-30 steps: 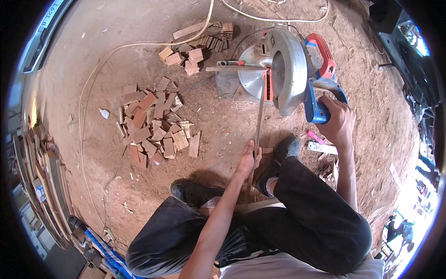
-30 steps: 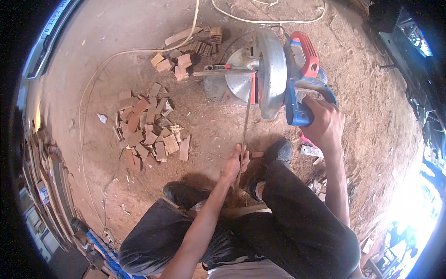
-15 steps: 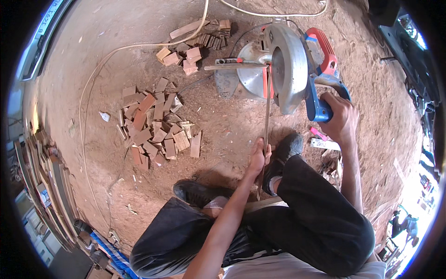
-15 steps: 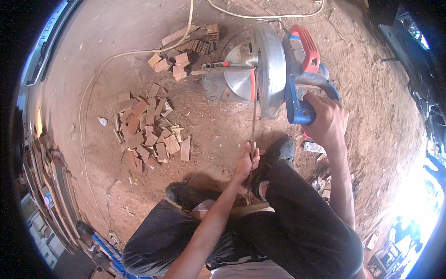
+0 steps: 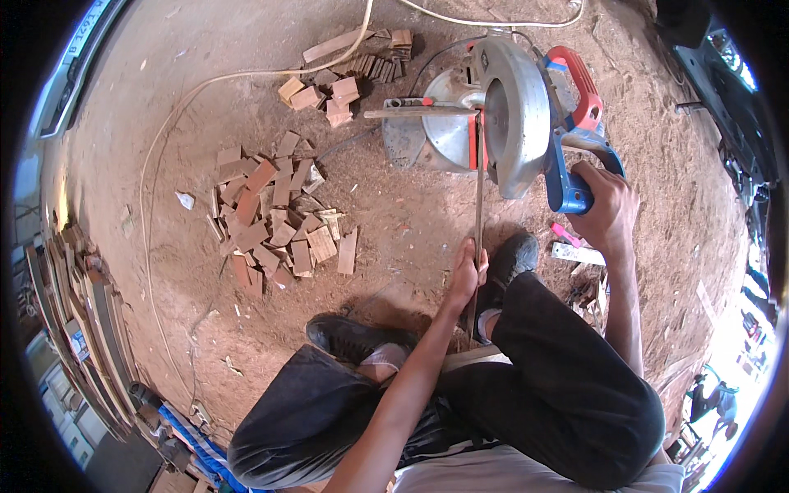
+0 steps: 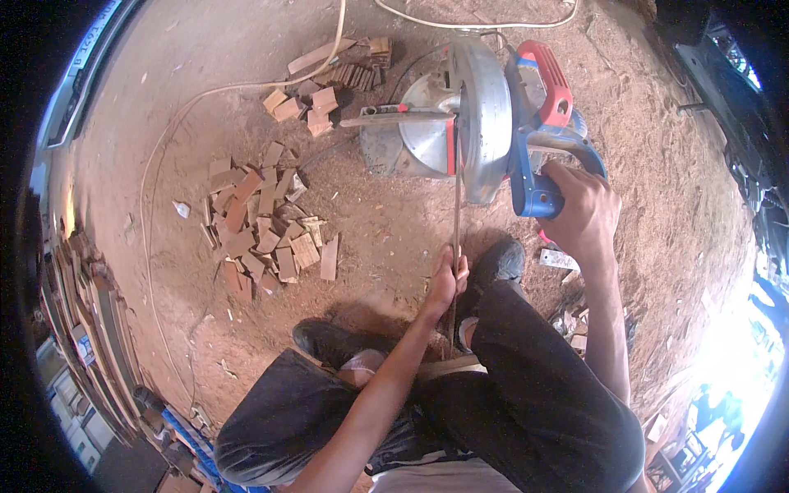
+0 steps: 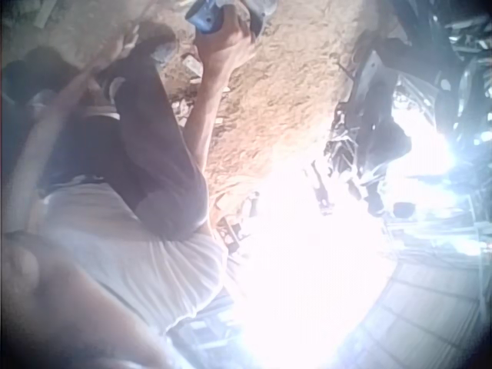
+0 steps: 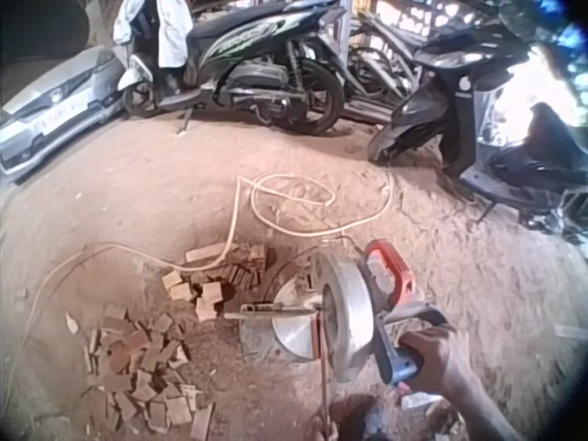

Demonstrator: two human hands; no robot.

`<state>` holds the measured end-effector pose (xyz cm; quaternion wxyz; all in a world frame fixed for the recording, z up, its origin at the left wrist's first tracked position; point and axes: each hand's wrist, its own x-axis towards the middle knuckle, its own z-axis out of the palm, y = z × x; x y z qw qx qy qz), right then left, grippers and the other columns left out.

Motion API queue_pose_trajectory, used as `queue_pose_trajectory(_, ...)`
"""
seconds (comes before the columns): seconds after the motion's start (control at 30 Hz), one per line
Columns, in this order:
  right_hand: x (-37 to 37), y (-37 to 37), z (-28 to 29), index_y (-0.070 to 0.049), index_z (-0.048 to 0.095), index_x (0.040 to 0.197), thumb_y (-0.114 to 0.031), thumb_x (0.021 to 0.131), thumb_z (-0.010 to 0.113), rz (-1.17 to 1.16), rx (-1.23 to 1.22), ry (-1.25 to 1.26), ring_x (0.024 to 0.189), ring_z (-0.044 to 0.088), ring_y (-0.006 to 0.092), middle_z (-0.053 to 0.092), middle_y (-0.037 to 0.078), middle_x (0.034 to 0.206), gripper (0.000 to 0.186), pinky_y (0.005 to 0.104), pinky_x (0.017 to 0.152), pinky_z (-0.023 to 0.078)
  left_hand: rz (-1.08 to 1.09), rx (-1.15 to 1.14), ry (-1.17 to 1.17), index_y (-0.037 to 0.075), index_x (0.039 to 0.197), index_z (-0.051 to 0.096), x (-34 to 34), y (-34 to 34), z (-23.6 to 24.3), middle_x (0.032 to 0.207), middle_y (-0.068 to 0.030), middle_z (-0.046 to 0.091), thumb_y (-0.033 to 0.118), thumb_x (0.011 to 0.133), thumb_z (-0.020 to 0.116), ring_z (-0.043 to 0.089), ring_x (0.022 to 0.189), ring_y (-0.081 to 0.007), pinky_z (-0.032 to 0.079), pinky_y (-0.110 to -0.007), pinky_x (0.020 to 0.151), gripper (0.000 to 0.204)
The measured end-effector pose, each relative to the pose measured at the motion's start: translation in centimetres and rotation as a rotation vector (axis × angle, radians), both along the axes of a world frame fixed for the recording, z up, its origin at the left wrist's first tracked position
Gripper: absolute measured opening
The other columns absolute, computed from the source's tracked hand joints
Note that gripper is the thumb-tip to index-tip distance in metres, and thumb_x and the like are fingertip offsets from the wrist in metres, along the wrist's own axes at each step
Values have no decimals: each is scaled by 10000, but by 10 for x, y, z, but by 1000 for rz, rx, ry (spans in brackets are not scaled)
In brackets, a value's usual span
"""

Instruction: The person positions a piece of wood against a miter saw, makes a cut, and then turns the wood to cut the other side of the end into a point.

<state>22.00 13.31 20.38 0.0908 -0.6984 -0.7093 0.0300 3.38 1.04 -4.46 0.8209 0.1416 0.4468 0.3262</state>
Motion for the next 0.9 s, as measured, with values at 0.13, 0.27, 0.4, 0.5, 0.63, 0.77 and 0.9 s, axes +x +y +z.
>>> queue_pose_trajectory(0.13, 0, -2, -1, -130, 692, 1010, -104, 602, 794, 0, -2, -19, 792, 699, 332, 724, 86, 879, 421, 414, 686, 543, 27, -17, 30, 157, 862, 509, 4, 2, 5, 579, 42, 432, 505, 1105, 320, 391, 443, -81, 304, -251, 414, 464)
queue_pose_trajectory(0.27, -1, -4, 0, -124, 687, 999, -94, 587, 786, -14, -11, -27, 790, 696, 334, 717, 89, 865, 425, 418, 688, 539, 30, -34, 9, 162, 872, 504, 7, 2, 4, 577, 43, 430, 507, 1104, 323, 389, 442, -80, 303, -247, 412, 453)
queue_pose_trajectory(0.4, -3, -4, -5, -117, 681, 977, -79, 594, 764, 12, 11, -16, 786, 692, 328, 709, 90, 850, 393, 413, 687, 536, 40, -51, 7, 159, 865, 505, 2, 0, 1, 581, 40, 435, 502, 1107, 315, 393, 436, -80, 309, -246, 405, 460)
queue_pose_trajectory(0.5, -4, -4, -6, -114, 680, 968, -81, 602, 753, -2, 15, -24, 788, 691, 326, 708, 90, 852, 375, 413, 692, 534, 29, -29, -16, 153, 873, 505, -2, -2, -4, 585, 38, 432, 501, 1108, 301, 382, 442, -87, 303, -257, 417, 466)
queue_pose_trajectory(0.63, -1, -4, -2, -116, 683, 973, -98, 611, 755, -5, 6, -24, 794, 694, 325, 714, 87, 863, 370, 411, 700, 537, 17, -29, -25, 149, 858, 507, 3, -2, -9, 589, 35, 450, 529, 1099, 318, 404, 429, -82, 323, -246, 396, 488)
queue_pose_trajectory(0.77, -6, -4, -3, -124, 685, 982, -103, 617, 757, -1, 15, -26, 795, 698, 316, 716, 82, 864, 372, 410, 699, 538, 32, 21, -75, 150, 851, 500, 3, -4, -16, 580, 36, 445, 526, 1101, 313, 407, 429, -83, 326, -249, 397, 488)
queue_pose_trajectory(0.9, -4, -6, -6, -135, 673, 958, -108, 630, 761, 2, 23, -38, 795, 703, 290, 711, 62, 846, 341, 402, 696, 540, 35, -3, -57, 155, 850, 494, 9, -2, -9, 550, 41, 431, 519, 1103, 313, 392, 406, -82, 316, -250, 380, 479)
